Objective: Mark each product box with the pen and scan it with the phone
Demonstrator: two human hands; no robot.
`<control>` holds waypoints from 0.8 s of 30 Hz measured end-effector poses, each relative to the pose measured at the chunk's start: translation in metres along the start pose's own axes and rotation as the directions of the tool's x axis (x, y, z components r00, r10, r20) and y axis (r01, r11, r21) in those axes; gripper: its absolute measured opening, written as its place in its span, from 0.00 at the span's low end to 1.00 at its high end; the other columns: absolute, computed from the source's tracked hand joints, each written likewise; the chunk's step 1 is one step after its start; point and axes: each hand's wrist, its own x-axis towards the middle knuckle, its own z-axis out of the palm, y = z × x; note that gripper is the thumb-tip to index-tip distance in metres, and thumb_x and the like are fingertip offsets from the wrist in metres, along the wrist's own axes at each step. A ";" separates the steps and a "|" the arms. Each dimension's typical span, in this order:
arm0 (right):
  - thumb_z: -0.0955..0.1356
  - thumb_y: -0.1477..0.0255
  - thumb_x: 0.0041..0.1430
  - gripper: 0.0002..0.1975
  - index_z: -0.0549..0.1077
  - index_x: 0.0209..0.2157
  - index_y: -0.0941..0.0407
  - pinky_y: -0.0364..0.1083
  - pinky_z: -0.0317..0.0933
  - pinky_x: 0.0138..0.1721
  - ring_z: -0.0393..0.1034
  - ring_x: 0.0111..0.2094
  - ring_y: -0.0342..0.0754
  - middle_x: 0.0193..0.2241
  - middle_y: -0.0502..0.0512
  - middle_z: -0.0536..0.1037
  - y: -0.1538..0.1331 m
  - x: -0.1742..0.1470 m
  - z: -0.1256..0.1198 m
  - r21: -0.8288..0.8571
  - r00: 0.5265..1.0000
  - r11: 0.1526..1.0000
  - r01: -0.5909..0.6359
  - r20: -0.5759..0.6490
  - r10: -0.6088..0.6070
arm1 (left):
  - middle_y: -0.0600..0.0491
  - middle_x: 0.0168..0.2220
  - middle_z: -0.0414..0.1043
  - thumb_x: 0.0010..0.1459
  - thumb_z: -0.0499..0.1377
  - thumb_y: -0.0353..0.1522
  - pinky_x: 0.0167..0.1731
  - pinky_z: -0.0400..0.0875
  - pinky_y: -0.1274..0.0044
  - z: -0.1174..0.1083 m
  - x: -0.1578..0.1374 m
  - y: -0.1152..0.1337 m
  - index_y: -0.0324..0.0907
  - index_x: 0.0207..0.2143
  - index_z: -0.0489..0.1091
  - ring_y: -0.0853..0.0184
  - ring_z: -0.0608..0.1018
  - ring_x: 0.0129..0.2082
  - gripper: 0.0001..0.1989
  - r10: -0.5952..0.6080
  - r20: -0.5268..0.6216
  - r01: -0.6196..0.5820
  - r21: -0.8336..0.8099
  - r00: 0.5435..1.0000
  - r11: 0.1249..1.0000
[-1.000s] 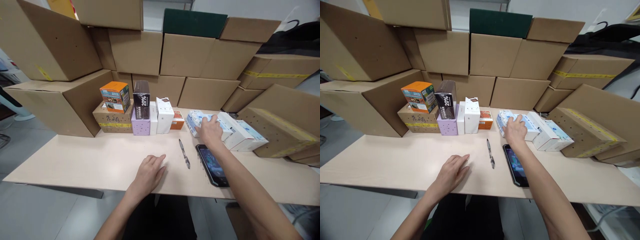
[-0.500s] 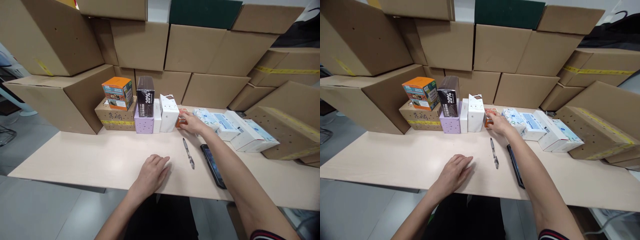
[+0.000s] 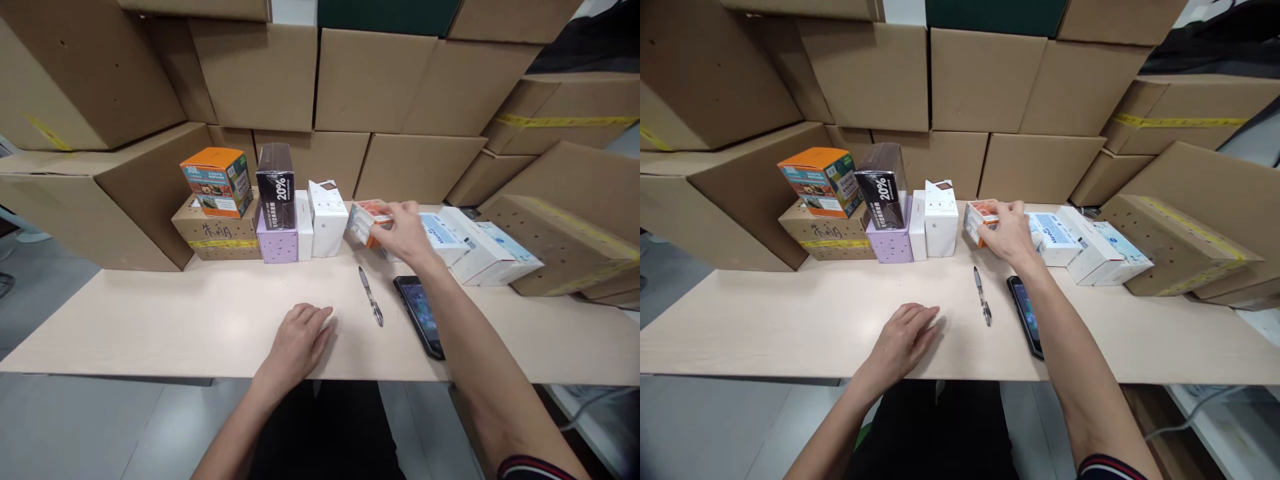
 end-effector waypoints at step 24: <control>0.68 0.66 0.62 0.29 0.59 0.63 0.51 0.57 0.63 0.58 0.59 0.62 0.57 0.62 0.63 0.60 -0.039 -0.193 0.031 0.588 0.990 0.802 0.104 0.016 -0.141 | 0.42 0.59 0.69 0.67 0.48 0.47 0.58 0.67 0.63 -0.011 -0.006 -0.004 0.39 0.60 0.64 0.57 0.71 0.59 0.28 -0.646 -0.178 0.475 -0.541 0.742 0.694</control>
